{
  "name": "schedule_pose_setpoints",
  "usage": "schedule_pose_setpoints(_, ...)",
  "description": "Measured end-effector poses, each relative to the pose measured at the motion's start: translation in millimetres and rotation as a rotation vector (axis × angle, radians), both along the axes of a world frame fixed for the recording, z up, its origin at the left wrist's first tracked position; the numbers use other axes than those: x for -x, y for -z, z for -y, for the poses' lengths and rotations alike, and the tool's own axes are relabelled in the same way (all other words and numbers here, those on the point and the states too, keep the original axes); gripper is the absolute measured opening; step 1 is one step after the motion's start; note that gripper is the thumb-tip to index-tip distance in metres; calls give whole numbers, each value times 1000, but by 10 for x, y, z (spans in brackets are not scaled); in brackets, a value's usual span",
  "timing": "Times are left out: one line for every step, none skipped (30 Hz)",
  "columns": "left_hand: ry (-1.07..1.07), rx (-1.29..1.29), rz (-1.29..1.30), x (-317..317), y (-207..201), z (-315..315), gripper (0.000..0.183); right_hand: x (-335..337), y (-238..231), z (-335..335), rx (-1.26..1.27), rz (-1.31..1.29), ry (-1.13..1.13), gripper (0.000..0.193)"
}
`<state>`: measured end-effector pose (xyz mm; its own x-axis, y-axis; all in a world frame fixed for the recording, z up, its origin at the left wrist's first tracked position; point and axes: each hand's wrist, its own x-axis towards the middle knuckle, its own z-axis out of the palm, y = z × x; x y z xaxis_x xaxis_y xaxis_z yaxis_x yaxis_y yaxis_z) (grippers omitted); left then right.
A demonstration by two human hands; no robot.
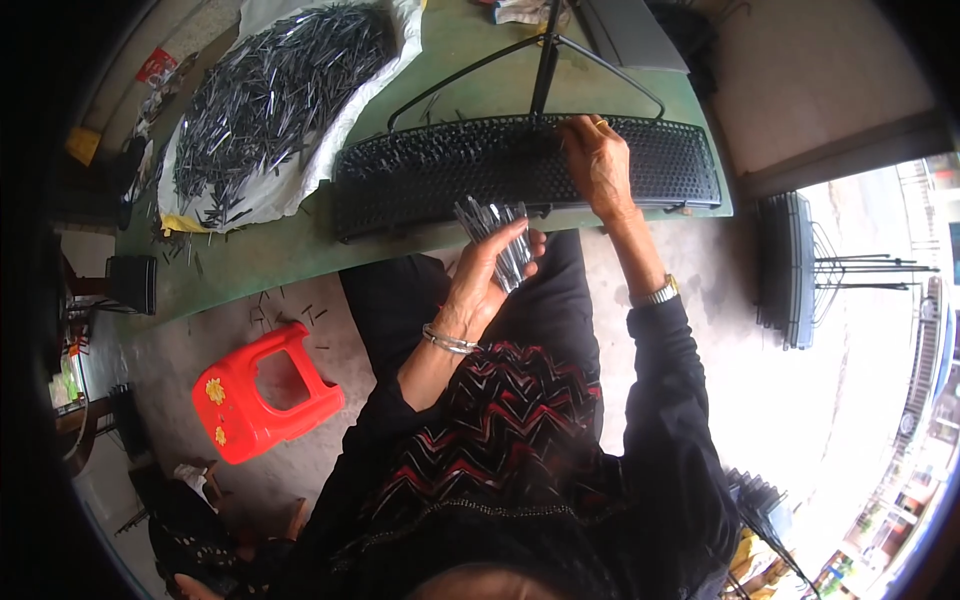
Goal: Manually inserting small metal pins into a black plastic grid frame.
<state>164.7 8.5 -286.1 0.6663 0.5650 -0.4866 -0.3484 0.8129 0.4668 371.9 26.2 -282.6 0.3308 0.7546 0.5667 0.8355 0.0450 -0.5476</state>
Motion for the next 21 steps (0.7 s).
schedule_pose_setpoints(0,-1,-5,6,-10,-7,16,5,-5,9,3,25,19,9)
schedule_pose_setpoints(0,-1,-10,8,-15,-12,16,9,-6,16,6,50,38,8)
schedule_pose_setpoints(0,2,-11,6,-11,-14,16,10,0,19,10,49,38,8)
schedule_pose_setpoints(0,0,-6,6,-7,-11,16,14,2,23,15,19,39,8)
schedule_pose_setpoints(-1,-2,-1,6,-6,-6,16,18,3,26,20,-11,40,9)
schedule_pose_setpoints(-1,-2,0,6,-5,1,16,21,4,20,20,-11,39,9)
schedule_pose_setpoints(3,0,4,1,-11,5,17,19,5,4,44,-3,57,8)
schedule_pose_setpoints(8,3,7,-3,-13,7,17,22,5,-5,68,4,76,8)
schedule_pose_setpoints(9,3,7,-4,-11,7,17,30,4,-6,68,4,77,8)
schedule_pose_setpoints(7,4,0,-8,-9,6,17,36,-3,-9,68,4,70,8)
schedule_pose_setpoints(5,5,-7,-10,-10,7,17,38,-12,-8,69,3,64,8)
schedule_pose_setpoints(6,5,-6,-11,-10,10,17,33,-31,3,69,4,65,8)
schedule_pose_setpoints(5,2,-1,-8,-12,11,17,29,-55,17,83,25,16,8)
schedule_pose_setpoints(4,-2,4,-5,-14,12,17,27,-70,26,97,46,-33,8)
schedule_pose_setpoints(4,-2,3,-4,-16,11,17,30,-73,25,97,46,-32,8)
schedule_pose_setpoints(6,3,1,-8,-22,10,18,32,-76,26,90,67,-38,8)
schedule_pose_setpoints(7,7,-2,-11,-25,10,18,31,-80,28,83,88,-45,8)
schedule_pose_setpoints(9,7,-2,-17,-22,14,18,25,-95,29,83,88,-44,8)
schedule_pose_setpoints(11,8,-1,-22,-23,25,18,16,-118,33,91,131,-54,8)
schedule_pose_setpoints(14,8,0,-25,-22,33,19,2,-130,35,99,175,-64,8)
schedule_pose_setpoints(17,22,-6,-30,-21,31,18,-32,-118,20,113,150,-86,9)
